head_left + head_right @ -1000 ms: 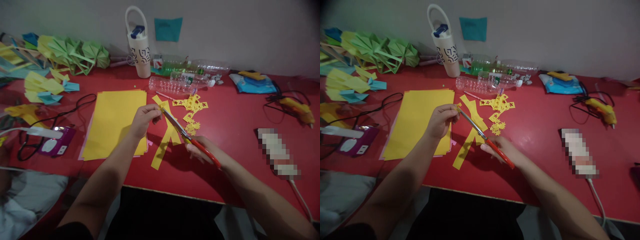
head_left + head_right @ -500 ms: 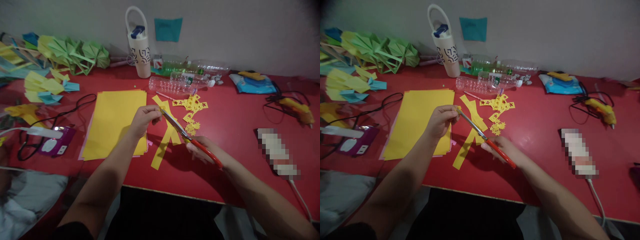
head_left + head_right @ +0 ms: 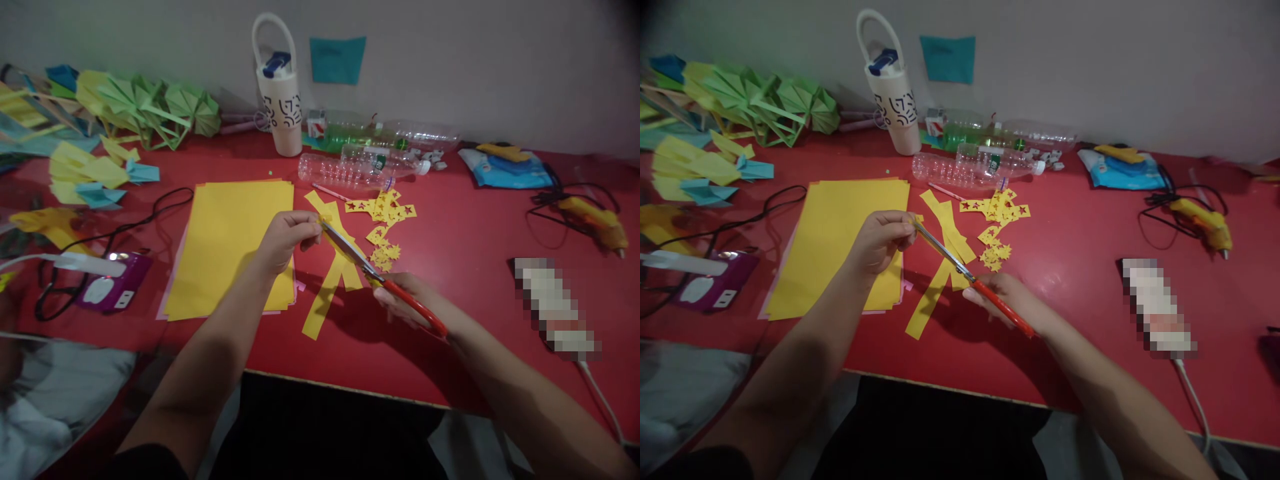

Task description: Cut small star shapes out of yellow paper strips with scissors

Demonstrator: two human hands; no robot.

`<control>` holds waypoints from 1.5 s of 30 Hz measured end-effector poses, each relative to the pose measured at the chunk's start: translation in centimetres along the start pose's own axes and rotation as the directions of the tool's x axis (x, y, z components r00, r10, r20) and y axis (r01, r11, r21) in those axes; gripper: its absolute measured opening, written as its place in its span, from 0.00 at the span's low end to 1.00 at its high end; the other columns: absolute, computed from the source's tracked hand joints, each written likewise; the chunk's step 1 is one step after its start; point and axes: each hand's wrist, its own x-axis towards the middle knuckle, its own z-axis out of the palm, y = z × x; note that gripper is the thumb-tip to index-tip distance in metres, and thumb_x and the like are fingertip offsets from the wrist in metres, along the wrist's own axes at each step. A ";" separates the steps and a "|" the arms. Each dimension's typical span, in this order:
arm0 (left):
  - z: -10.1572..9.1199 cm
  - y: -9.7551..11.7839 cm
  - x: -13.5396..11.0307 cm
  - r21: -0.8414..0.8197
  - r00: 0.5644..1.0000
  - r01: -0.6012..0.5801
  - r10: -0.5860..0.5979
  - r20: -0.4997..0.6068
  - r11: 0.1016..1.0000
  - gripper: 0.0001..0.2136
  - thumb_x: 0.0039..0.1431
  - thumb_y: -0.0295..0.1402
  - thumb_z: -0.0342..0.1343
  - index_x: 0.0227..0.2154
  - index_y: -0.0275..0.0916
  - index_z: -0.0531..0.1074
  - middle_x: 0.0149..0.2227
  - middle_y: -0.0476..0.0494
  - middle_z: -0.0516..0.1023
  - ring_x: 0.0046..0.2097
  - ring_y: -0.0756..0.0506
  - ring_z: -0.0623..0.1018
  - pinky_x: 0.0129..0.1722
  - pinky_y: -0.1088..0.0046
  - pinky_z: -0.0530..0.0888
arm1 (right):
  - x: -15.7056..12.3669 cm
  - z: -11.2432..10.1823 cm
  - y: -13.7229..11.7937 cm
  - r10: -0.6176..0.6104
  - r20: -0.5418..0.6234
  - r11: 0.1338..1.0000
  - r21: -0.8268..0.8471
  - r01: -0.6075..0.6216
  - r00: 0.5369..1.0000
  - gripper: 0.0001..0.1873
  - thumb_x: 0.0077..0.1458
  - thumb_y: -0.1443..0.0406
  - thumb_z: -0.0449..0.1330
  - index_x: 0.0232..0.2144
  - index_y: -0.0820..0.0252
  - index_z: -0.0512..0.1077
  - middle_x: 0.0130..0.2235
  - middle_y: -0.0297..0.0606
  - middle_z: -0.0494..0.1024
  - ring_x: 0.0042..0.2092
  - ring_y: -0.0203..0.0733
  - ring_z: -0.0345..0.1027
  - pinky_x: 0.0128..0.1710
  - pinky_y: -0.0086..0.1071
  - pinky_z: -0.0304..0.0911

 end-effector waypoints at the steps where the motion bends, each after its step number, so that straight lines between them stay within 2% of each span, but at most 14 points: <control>1: 0.0 0.0 0.0 -0.005 1.000 0.000 0.000 0.000 1.000 0.08 0.38 0.31 0.57 0.10 0.38 0.69 0.13 0.53 0.64 0.17 0.56 0.61 0.18 0.76 0.57 | 0.0 0.0 0.0 -0.005 0.003 1.000 -0.004 0.005 1.000 0.28 0.51 0.40 0.58 0.21 0.55 0.59 0.15 0.25 0.61 0.13 0.28 0.54 0.09 0.23 0.48; 7: -0.1 -0.1 0.0 -0.020 1.000 -0.006 0.006 0.000 1.000 0.08 0.38 0.30 0.57 0.10 0.38 0.70 0.13 0.52 0.64 0.17 0.56 0.62 0.18 0.77 0.57 | -0.1 0.1 -0.5 0.029 -0.002 0.999 -0.016 -0.029 1.000 0.28 0.49 0.39 0.58 0.21 0.55 0.60 0.13 0.24 0.58 0.12 0.28 0.53 0.10 0.23 0.48; 11: 0.0 0.0 0.0 -0.020 1.000 -0.002 0.002 -0.004 1.000 0.07 0.38 0.30 0.57 0.10 0.38 0.69 0.13 0.52 0.65 0.17 0.56 0.62 0.18 0.77 0.57 | -0.1 0.1 -0.6 0.004 -0.005 1.000 -0.005 -0.004 1.000 0.30 0.48 0.38 0.60 0.20 0.56 0.59 0.14 0.26 0.62 0.13 0.28 0.54 0.09 0.23 0.47; 14: 0.0 0.1 -0.1 -0.007 1.000 0.007 -0.008 -0.008 1.000 0.07 0.38 0.30 0.57 0.10 0.38 0.69 0.13 0.52 0.64 0.18 0.56 0.61 0.18 0.77 0.57 | -0.1 0.0 -0.5 0.025 -0.004 1.000 0.000 -0.025 1.000 0.30 0.47 0.38 0.61 0.20 0.56 0.60 0.14 0.25 0.61 0.12 0.28 0.54 0.09 0.22 0.48; 19: 0.1 0.1 0.0 0.016 1.000 0.011 -0.011 -0.012 1.000 0.07 0.38 0.31 0.56 0.10 0.38 0.68 0.13 0.52 0.64 0.18 0.56 0.61 0.18 0.77 0.58 | -0.1 0.0 -0.3 0.008 -0.004 1.000 0.010 -0.008 1.000 0.28 0.50 0.40 0.60 0.21 0.56 0.61 0.15 0.26 0.64 0.12 0.27 0.53 0.09 0.22 0.48; 26: 0.0 0.1 -0.1 0.033 1.000 0.008 -0.008 -0.014 0.999 0.08 0.38 0.31 0.56 0.10 0.38 0.69 0.13 0.53 0.64 0.18 0.56 0.61 0.18 0.77 0.58 | 0.0 0.1 -0.3 0.024 -0.004 1.000 0.007 -0.024 1.000 0.29 0.48 0.39 0.61 0.21 0.56 0.61 0.13 0.24 0.61 0.12 0.28 0.55 0.09 0.22 0.48; 32: -0.1 0.0 0.0 0.053 1.000 -0.023 0.024 -0.015 0.998 0.08 0.41 0.34 0.58 0.14 0.37 0.71 0.16 0.51 0.69 0.19 0.55 0.64 0.19 0.77 0.62 | 0.0 0.0 -0.2 -0.025 -0.008 0.999 0.037 0.025 1.000 0.28 0.50 0.40 0.60 0.21 0.55 0.61 0.12 0.22 0.59 0.12 0.28 0.53 0.12 0.24 0.52; 39: 0.1 -0.4 0.1 -0.001 0.992 -0.085 0.085 -0.093 0.996 0.05 0.38 0.31 0.61 0.18 0.39 0.71 0.17 0.54 0.66 0.21 0.55 0.65 0.21 0.77 0.64 | -0.1 0.3 -0.6 -0.013 -0.030 0.998 0.055 0.014 0.999 0.29 0.48 0.40 0.61 0.20 0.55 0.59 0.13 0.22 0.58 0.13 0.28 0.52 0.13 0.26 0.54; 42: 0.4 -0.5 0.2 -0.016 0.988 -0.101 0.099 -0.115 0.995 0.06 0.37 0.32 0.62 0.18 0.39 0.70 0.20 0.53 0.67 0.23 0.54 0.65 0.24 0.76 0.65 | -0.1 0.4 -0.7 -0.031 -0.022 0.998 0.061 0.032 0.999 0.28 0.49 0.41 0.61 0.19 0.55 0.58 0.11 0.21 0.56 0.13 0.28 0.52 0.17 0.27 0.59; 45: 0.5 -0.6 0.2 -0.008 0.984 -0.136 0.135 -0.119 0.991 0.08 0.37 0.31 0.63 0.17 0.38 0.69 0.22 0.53 0.66 0.27 0.54 0.66 0.29 0.75 0.67 | -0.1 0.5 -0.7 -0.027 -0.015 0.999 0.047 0.028 1.000 0.28 0.49 0.40 0.60 0.20 0.55 0.58 0.12 0.20 0.56 0.13 0.28 0.53 0.18 0.28 0.59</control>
